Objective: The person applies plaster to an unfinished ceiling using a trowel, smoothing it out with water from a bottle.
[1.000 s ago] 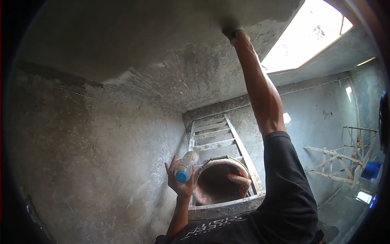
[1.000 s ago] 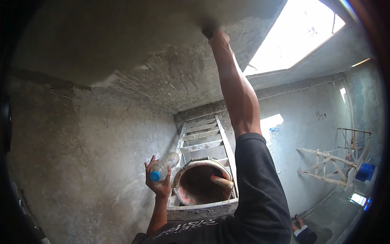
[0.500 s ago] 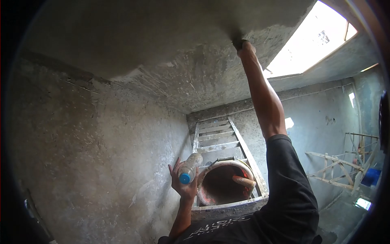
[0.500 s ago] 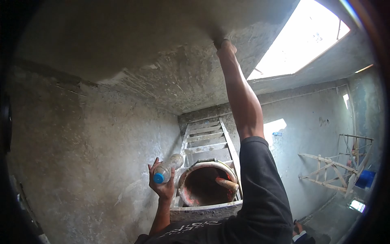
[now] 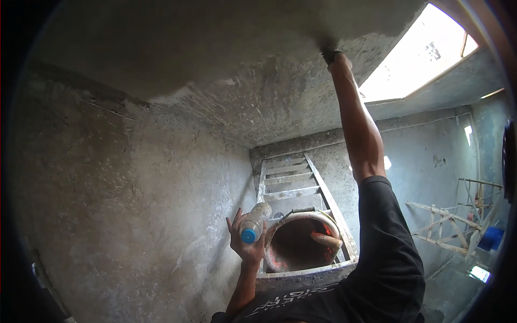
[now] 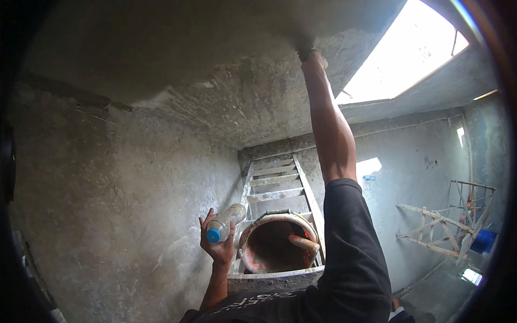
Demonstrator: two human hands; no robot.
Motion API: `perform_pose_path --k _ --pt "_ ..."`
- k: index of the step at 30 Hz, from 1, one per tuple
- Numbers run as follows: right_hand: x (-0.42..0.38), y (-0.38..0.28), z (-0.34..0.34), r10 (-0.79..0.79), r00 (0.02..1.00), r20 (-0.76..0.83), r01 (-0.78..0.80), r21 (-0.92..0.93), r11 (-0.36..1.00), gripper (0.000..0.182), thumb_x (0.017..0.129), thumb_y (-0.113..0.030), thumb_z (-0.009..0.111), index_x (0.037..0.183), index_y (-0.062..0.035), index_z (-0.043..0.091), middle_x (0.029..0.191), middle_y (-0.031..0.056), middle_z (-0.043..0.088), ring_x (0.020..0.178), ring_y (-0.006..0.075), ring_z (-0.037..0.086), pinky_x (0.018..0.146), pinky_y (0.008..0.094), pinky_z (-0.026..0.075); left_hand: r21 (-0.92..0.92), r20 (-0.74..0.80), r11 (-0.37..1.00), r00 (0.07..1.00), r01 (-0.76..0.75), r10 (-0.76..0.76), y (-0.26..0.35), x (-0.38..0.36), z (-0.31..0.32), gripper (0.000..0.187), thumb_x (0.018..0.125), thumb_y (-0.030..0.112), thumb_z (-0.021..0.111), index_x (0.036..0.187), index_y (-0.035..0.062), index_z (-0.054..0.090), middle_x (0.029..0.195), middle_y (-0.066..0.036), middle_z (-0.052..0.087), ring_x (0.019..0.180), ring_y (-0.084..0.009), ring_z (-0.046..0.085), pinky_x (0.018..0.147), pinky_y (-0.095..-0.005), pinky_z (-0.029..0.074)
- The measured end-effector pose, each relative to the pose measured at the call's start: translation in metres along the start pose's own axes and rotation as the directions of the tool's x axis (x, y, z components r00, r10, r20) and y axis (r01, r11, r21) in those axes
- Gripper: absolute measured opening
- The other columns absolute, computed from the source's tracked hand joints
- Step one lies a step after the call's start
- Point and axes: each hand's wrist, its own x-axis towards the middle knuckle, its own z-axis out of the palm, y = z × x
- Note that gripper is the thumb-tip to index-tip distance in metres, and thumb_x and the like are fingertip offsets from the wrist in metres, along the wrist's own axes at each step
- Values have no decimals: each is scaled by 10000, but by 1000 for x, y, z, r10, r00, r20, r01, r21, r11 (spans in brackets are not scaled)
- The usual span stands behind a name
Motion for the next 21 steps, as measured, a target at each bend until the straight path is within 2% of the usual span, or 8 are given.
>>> perform_pose_path --k 3,4,5,6,13,16,18,21 --pt "7 -15 -15 6 999 -50 3 182 983 362 889 -205 609 1236 -102 618 1154 124 680 1145 275 622 942 375 513 1 -6 1000 1000 4 -4 -1 1 1 535 731 166 841 1159 24 554 1095 -136 662 1180 -378 591 1126 -624 229" --pt "5 -21 -23 104 994 21 -88 715 693 351 902 -181 585 1236 -74 605 1155 141 673 1135 291 623 948 394 515 1 -3 1000 1000 3 -3 1 3 1 535 731 166 841 1159 24 554 1095 -136 662 1180 -378 591 1126 -624 229" --pt "9 -28 -35 196 964 182 -135 964 -229 342 916 -158 561 1237 -46 592 1156 158 666 1124 307 624 955 412 516 10 -2 1000 1000 2 -2 4 5 0 509 743 149 830 1149 5 559 1093 -163 667 1176 -377 596 1139 -578 231" --pt "8 -32 -50 201 952 229 -97 854 -512 333 929 -135 537 1238 -17 580 1157 176 659 1113 323 625 961 431 518 22 -2 1000 1000 4 -3 5 5 -1 484 755 132 819 1140 -13 564 1091 -190 672 1172 -376 601 1153 -531 234" --pt "-9 -8 -69 120 992 24 47 830 -556 296 969 -60 462 1193 124 523 1100 272 640 977 387 669 902 531 566 25 6 1000 1000 -13 13 0 0 0 542 734 170 841 1164 15 550 1080 -151 666 1174 -376 595 1127 -620 231" --pt "1 -18 -29 424 775 468 -158 794 -587 276 852 15 629 1109 111 600 990 214 690 924 299 701 699 415 605 -7 -14 1000 1000 -28 28 2 0 1 545 734 173 841 1163 9 548 1080 -155 665 1173 -378 595 1130 -616 229" --pt "-4 -32 -25 325 829 454 -255 826 -503 231 855 -24 657 1066 68 648 1037 159 704 950 233 701 693 366 591 -35 -19 999 1000 -9 8 6 1 -1 465 760 130 810 1130 -9 565 1089 -200 673 1161 -374 608 1142 -537 245" --pt "10 -49 -48 312 897 312 -134 867 -481 256 868 -48 639 1088 83 629 1044 192 690 955 275 695 762 382 586 -17 -11 1000 1000 -2 2 4 1 -1 461 761 144 811 1125 -5 570 1094 -203 672 1163 -375 607 1139 -543 249"
